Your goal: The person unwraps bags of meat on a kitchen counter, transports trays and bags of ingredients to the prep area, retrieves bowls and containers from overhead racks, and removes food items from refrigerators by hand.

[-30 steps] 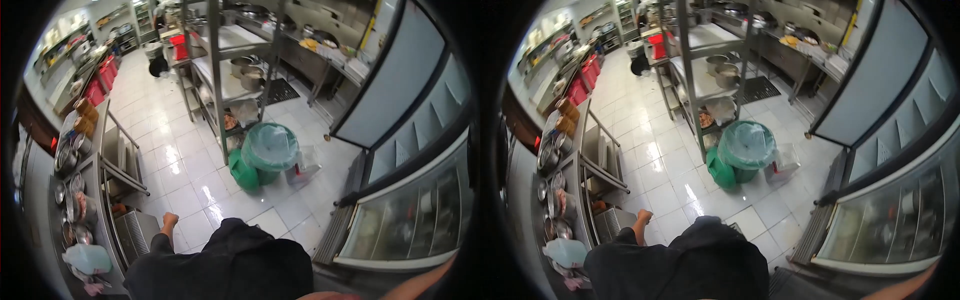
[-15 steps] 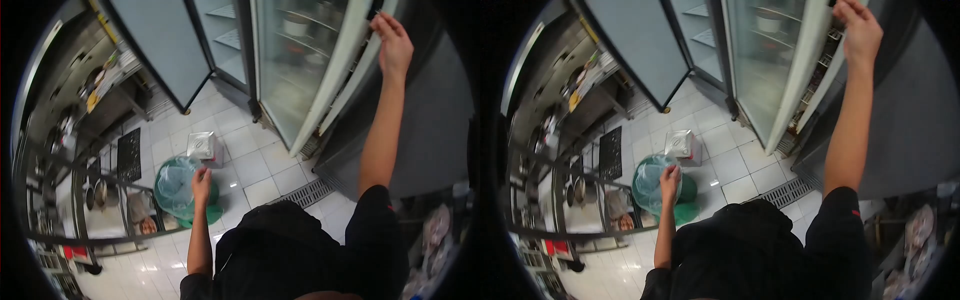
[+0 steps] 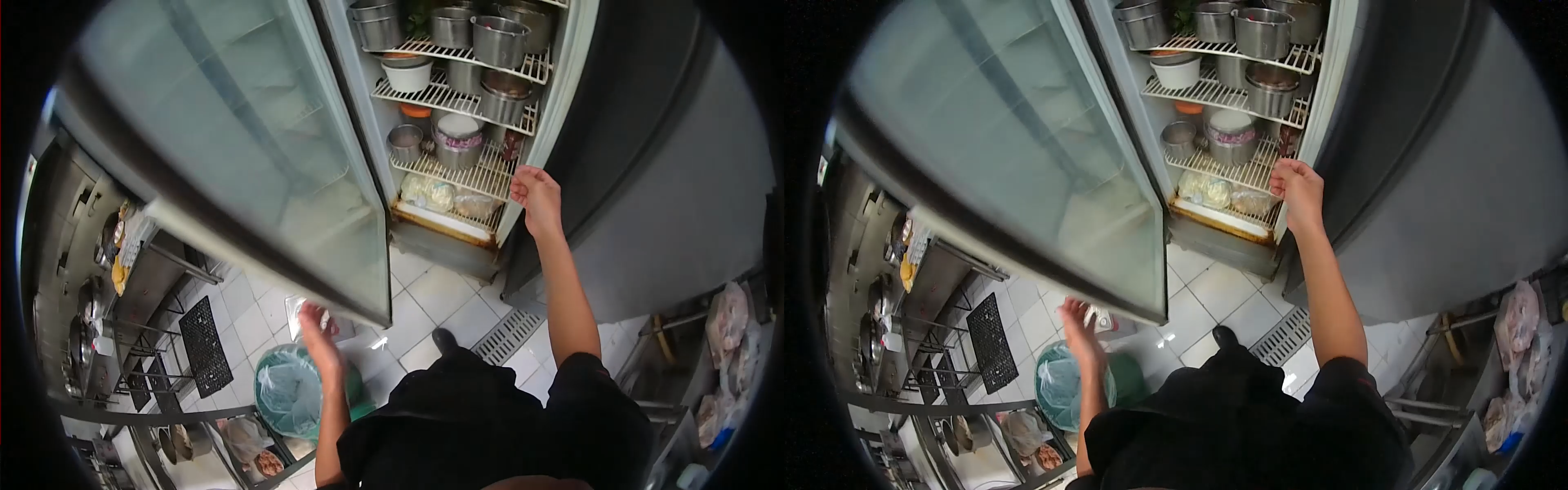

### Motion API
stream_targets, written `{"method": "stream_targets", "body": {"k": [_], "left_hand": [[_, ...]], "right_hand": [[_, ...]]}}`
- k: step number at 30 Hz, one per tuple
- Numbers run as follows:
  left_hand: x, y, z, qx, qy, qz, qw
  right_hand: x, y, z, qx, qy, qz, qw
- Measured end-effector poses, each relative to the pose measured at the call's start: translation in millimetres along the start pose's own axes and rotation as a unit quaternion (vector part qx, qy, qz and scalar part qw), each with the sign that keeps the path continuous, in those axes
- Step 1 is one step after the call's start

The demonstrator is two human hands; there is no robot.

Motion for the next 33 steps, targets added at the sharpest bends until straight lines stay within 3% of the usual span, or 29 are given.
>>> {"method": "stream_targets", "body": {"k": [1, 5, 11, 14, 17, 24, 33], "left_hand": [[-13.1, -11.4, -6.3, 0.032, 0.010, 0.032, 0.999], [-51.3, -30.1, 16.3, 0.023, 0.030, 0.087, 0.996], [-115.9, -61.9, 24.6, 0.025, 0.025, 0.194, 0.980], [-145.0, -67.8, 26.1, 0.022, 0.038, 0.228, 0.973], [-152.6, -57.8, 38.5, 0.032, 0.047, 0.203, 0.978], [-173.5, -44.8, 38.1, 0.054, 0.083, 0.209, 0.973], [-203.4, -72.7, 26.5, 0.052, 0.046, 0.198, 0.978]], "right_hand": [[-26.0, 0.3, 4.4, -0.008, -0.024, -0.018, 1.000], [-102.7, 21.3, -18.0, -0.013, -0.060, 0.084, 0.995], [-156.4, 44.2, -34.0, 0.061, -0.053, 0.148, 0.986], [-168.7, 46.7, -34.1, 0.061, -0.026, 0.136, 0.988], [-168.7, 48.2, -39.9, 0.048, -0.009, 0.139, 0.989], [-177.5, 43.1, -48.4, 0.120, -0.035, 0.121, 0.985], [-118.6, 46.7, -44.3, 0.191, 0.004, -0.025, 0.981]]}}
Point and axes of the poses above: each hand's wrist, its own x-axis away from the middle knuckle, its own y-axis out of the palm, z = x × y, the point moved 3 cm from there along -x, towards the middle knuckle, and after that the axes turned 3 degrees about y, right-handed, at the moved point
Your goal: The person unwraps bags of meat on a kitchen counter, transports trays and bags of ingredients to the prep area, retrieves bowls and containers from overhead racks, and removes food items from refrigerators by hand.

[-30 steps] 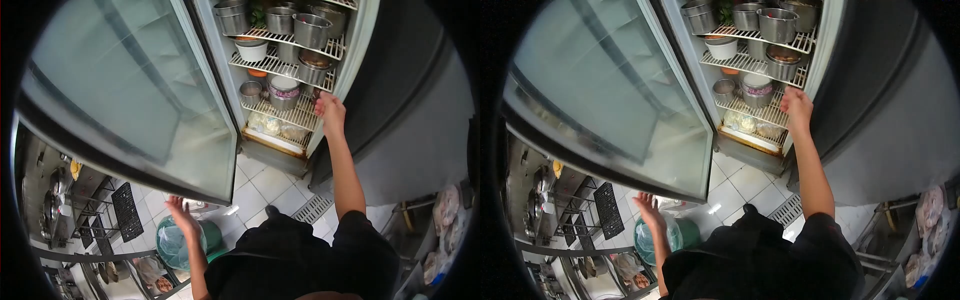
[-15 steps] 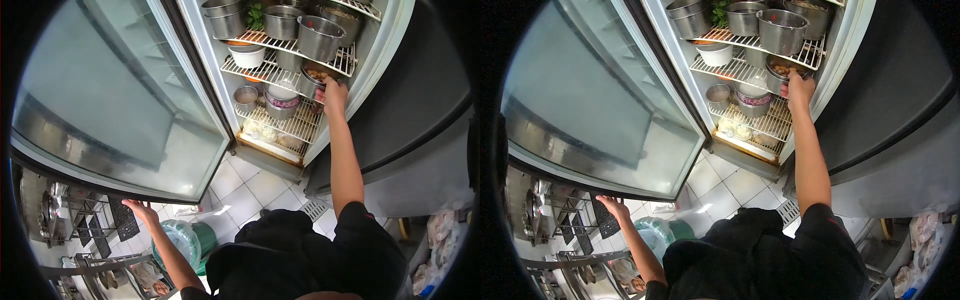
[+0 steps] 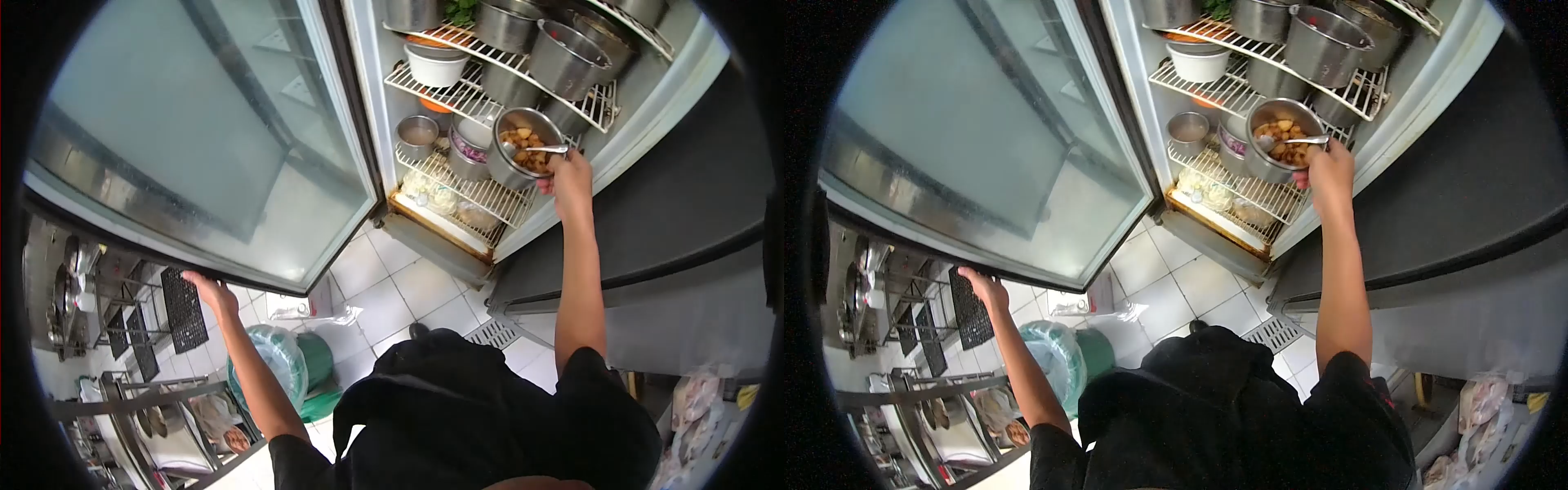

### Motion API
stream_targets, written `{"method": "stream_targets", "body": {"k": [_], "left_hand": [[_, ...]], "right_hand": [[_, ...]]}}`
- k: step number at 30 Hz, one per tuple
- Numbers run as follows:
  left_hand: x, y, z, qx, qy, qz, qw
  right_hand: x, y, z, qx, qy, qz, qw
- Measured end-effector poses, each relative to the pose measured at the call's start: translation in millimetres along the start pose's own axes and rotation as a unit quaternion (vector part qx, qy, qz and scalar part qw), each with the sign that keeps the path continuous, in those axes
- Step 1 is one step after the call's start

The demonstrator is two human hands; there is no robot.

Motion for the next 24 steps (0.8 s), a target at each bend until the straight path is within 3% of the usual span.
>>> {"method": "stream_targets", "body": {"k": [2, 4, 5, 6, 7, 9, 11, 12, 13, 15, 19, 21, 24], "left_hand": [[-10.3, -2.9, -0.6, -0.006, 0.000, -0.007, 1.000], [0.5, 3.5, 14.4, -0.094, -0.054, 0.075, 0.991], [19.5, 13.9, 26.8, -0.091, -0.067, 0.070, 0.991], [20.4, 10.8, 16.7, -0.153, 0.032, 0.038, 0.987], [62.6, 36.5, 32.1, -0.161, -0.001, 0.000, 0.987], [101.0, 34.0, -25.0, -0.145, -0.013, -0.118, 0.982], [192.4, 75.3, -34.0, -0.020, -0.242, -0.209, 0.947], [219.5, 87.7, -45.9, 0.082, -0.312, -0.242, 0.915], [239.5, 95.1, -61.6, 0.143, -0.384, -0.230, 0.883], [257.9, 97.6, -60.5, 0.212, -0.400, -0.230, 0.861], [259.5, 37.6, -53.2, 0.159, -0.333, -0.061, 0.928], [261.3, 2.5, -44.6, 0.152, -0.304, -0.014, 0.940], [264.6, -51.5, -35.1, 0.185, -0.270, 0.036, 0.944]], "right_hand": [[18.0, 9.4, 10.6, -0.005, 0.031, -0.055, 0.998], [35.5, 21.3, 24.3, -0.011, 0.058, -0.122, 0.991], [44.1, 31.9, 31.9, -0.009, 0.077, -0.165, 0.983], [53.0, 43.5, 36.8, 0.006, 0.091, -0.198, 0.976], [62.1, 54.4, 43.7, 0.006, 0.094, -0.233, 0.968], [81.3, 80.0, 57.8, 0.006, 0.098, -0.309, 0.946], [105.4, 106.5, 59.9, 0.016, 0.109, -0.380, 0.918], [120.2, 122.2, 58.5, 0.021, 0.112, -0.410, 0.905], [129.9, 132.2, 61.1, 0.026, 0.115, -0.436, 0.892], [142.6, 153.7, 70.7, 0.022, 0.119, -0.506, 0.854], [174.9, 187.9, 71.2, 0.045, 0.113, -0.583, 0.803], [191.7, 210.1, 69.6, 0.071, 0.091, -0.594, 0.796], [212.5, 252.8, 71.6, 0.081, 0.064, -0.670, 0.735]]}}
Point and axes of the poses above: each hand's wrist, its own x-axis away from the middle knuckle, its own y-axis out of the palm, z = x × y, the point moved 3 cm from there along -x, towards the middle knuckle, and after that the axes turned 3 degrees about y, right-handed, at the moved point
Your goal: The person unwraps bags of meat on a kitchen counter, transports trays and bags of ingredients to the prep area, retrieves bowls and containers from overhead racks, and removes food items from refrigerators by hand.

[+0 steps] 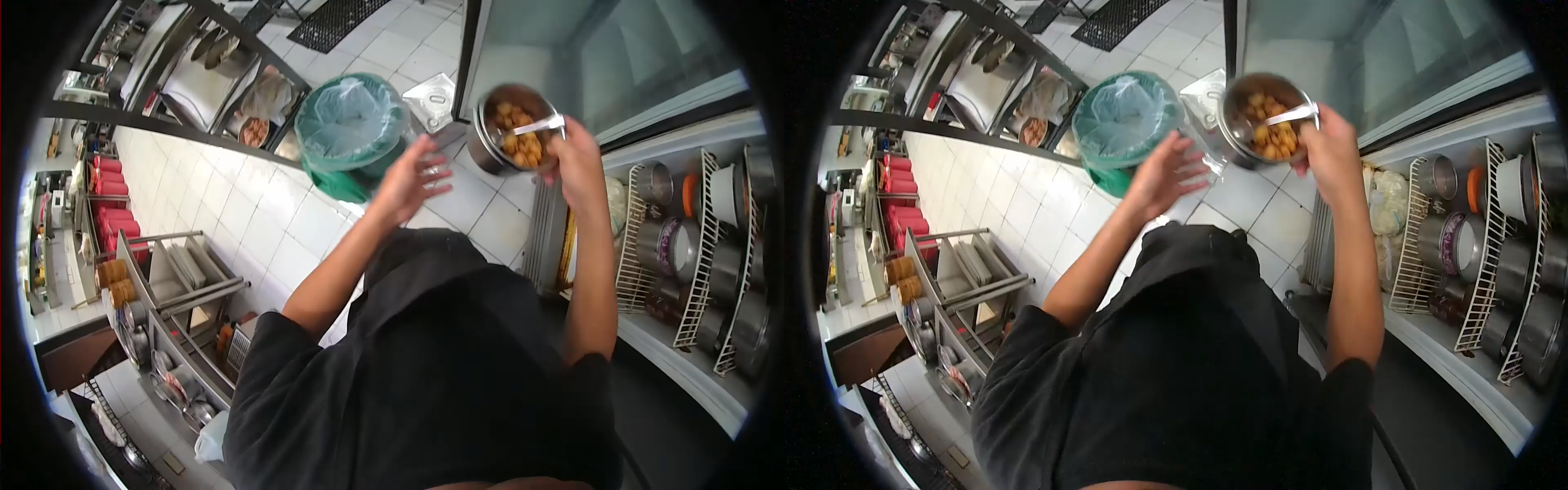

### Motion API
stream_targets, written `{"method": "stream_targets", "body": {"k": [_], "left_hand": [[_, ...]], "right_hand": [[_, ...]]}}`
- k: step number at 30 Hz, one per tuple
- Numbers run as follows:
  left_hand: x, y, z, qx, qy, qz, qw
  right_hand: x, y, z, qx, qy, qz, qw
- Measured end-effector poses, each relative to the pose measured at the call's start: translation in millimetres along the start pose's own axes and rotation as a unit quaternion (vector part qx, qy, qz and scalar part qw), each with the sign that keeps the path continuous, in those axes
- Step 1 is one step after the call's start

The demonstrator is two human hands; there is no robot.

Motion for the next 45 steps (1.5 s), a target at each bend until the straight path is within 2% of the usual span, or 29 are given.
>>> {"method": "stream_targets", "body": {"k": [4, 7, 11, 13, 14, 16, 19, 20, 21, 23, 27, 28, 37, 45], "left_hand": [[24.1, -56.7, 29.2, -0.001, 0.085, 0.078, 0.993], [26.5, -68.8, 39.4, 0.081, 0.068, 0.066, 0.992], [-3.8, -51.3, 62.7, 0.230, 0.034, -0.055, 0.971], [-13.3, -45.0, 81.6, 0.263, 0.087, -0.170, 0.946], [-10.0, -45.8, 88.7, 0.322, 0.040, -0.174, 0.930], [-18.6, -57.3, 96.2, 0.332, 0.052, -0.172, 0.926], [-16.5, -70.7, 111.5, 0.339, 0.049, -0.188, 0.921], [-20.4, -75.7, 115.8, 0.337, 0.056, -0.179, 0.923], [-23.1, -80.2, 119.2, 0.335, 0.059, -0.171, 0.925], [-25.0, -91.1, 131.3, 0.323, 0.081, -0.160, 0.929], [-27.3, -109.7, 149.7, 0.317, 0.100, -0.170, 0.928], [-27.0, -115.8, 154.5, 0.325, 0.100, -0.166, 0.926], [-31.0, -144.2, 161.2, 0.412, 0.139, -0.151, 0.888], [-24.4, -137.5, 175.2, 0.407, 0.141, -0.154, 0.890]], "right_hand": [[-48.9, 46.3, -16.0, 0.069, -0.003, -0.036, 0.997], [-76.4, 85.9, -23.4, 0.087, -0.020, -0.059, 0.994], [-90.7, 133.5, -16.0, 0.087, 0.004, -0.101, 0.991], [-85.5, 155.4, -12.8, 0.066, 0.025, -0.149, 0.986], [-82.9, 162.9, -9.9, 0.062, 0.032, -0.160, 0.985], [-83.6, 179.3, -7.7, 0.051, 0.043, -0.187, 0.980], [-86.2, 198.6, -12.0, 0.081, 0.061, -0.145, 0.984], [-84.0, 205.3, -17.1, 0.117, 0.048, -0.119, 0.985], [-91.0, 208.3, -17.0, 0.202, -0.030, -0.105, 0.973], [-101.3, 215.4, -15.4, 0.366, -0.175, -0.070, 0.912], [-111.5, 238.4, -17.2, 0.241, 0.001, -0.091, 0.966], [-114.7, 244.7, -16.3, 0.243, -0.021, -0.098, 0.965], [-110.8, 286.9, -36.0, 0.044, 0.086, -0.203, 0.974], [-110.3, 286.0, -50.9, -0.023, 0.101, -0.205, 0.973]]}}
Point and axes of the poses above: each hand's wrist, its own x-axis away from the middle knuckle, its own y-axis out of the palm, z = x × y, the point moved 3 cm from there along -x, towards the middle knuckle, and after that the axes turned 3 degrees about y, right-handed, at the moved point
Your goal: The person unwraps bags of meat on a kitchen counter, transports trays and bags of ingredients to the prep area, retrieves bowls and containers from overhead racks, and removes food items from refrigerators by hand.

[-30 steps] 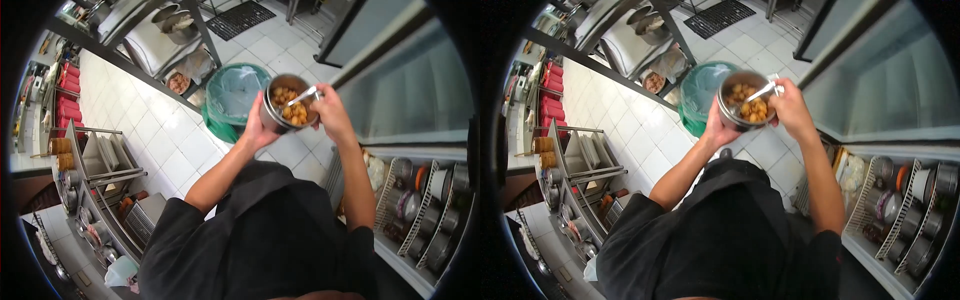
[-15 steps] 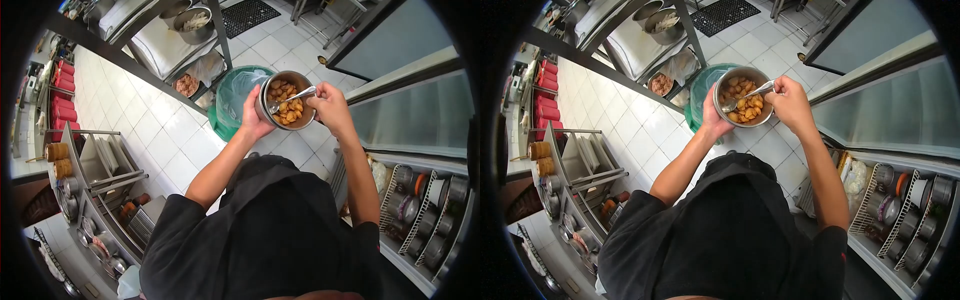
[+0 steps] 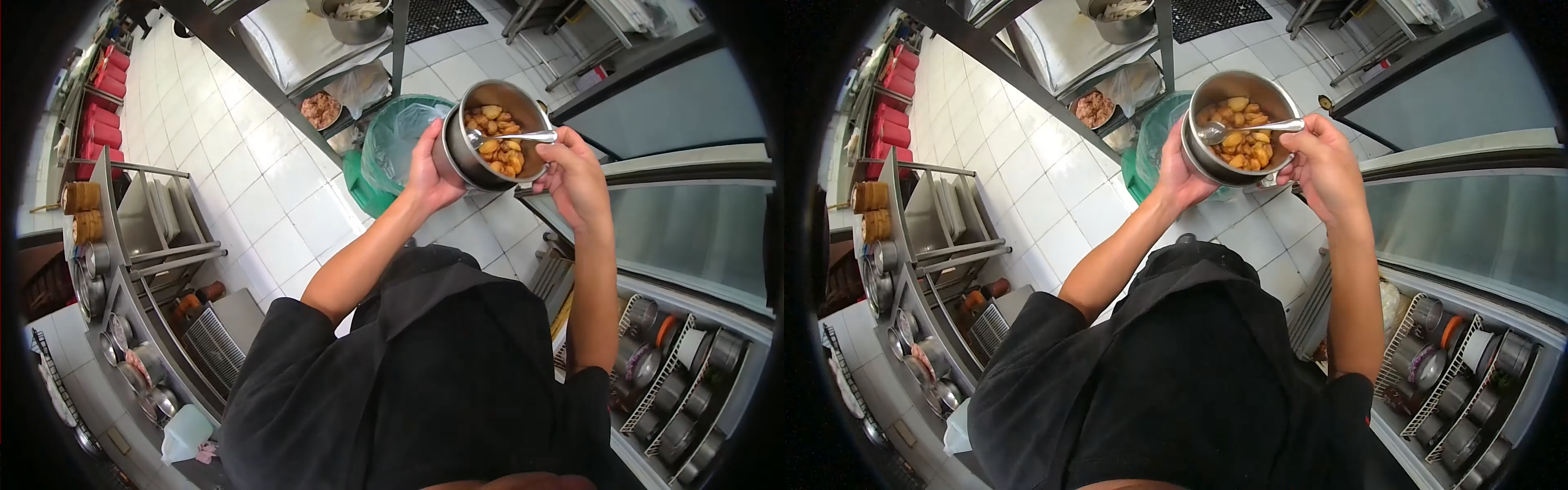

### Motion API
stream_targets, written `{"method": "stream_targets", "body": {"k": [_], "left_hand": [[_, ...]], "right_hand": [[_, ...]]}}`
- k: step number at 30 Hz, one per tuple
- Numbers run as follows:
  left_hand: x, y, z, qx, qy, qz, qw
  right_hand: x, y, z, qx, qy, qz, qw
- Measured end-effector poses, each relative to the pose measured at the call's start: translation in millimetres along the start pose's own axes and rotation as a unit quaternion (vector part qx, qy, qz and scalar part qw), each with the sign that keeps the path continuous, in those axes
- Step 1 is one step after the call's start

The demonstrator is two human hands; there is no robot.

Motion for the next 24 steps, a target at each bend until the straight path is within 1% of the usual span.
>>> {"method": "stream_targets", "body": {"k": [3, 6, 9, 11, 15, 17, 19, 20, 24], "left_hand": [[-3.5, 0.0, -4.8, -0.004, 0.002, 0.003, 1.000], [-5.2, 2.4, -12.0, -0.018, -0.002, 0.000, 1.000], [-11.5, -0.4, -17.3, -0.014, -0.010, -0.021, 1.000], [-14.2, -1.0, -21.5, -0.015, -0.011, -0.017, 1.000], [-18.0, -1.1, -28.5, -0.003, -0.040, 0.002, 0.999], [-17.8, -1.9, -31.6, 0.015, -0.046, -0.017, 0.999], [-13.6, 7.3, -32.9, 0.023, -0.055, -0.037, 0.998], [-10.1, 7.1, -32.8, 0.015, -0.058, -0.028, 0.998], [-7.1, -1.9, -37.6, -0.014, -0.050, 0.004, 0.999]], "right_hand": [[8.5, -6.2, -11.3, -0.048, 0.009, 0.023, 0.999], [12.4, -20.4, -24.7, -0.079, -0.028, -0.002, 0.996], [20.7, -25.1, -40.2, -0.068, -0.066, 0.022, 0.995], [24.6, -29.2, -43.2, -0.065, -0.082, 0.032, 0.994], [27.6, -23.8, -24.8, -0.047, -0.087, 0.051, 0.994], [27.5, -18.3, -10.7, -0.058, -0.067, 0.062, 0.994], [25.6, -16.5, 6.2, -0.065, -0.071, 0.076, 0.992], [26.0, -15.2, 11.6, -0.055, -0.065, 0.083, 0.993], [20.2, -24.6, 34.3, -0.053, -0.099, 0.093, 0.989]]}}
Point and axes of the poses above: each hand's wrist, its own x-axis away from the middle knuckle, its own y-axis out of the palm, z = x × y, the point moved 3 cm from there along -x, towards the middle knuckle, and after that the axes turned 3 degrees about y, right-handed, at the moved point
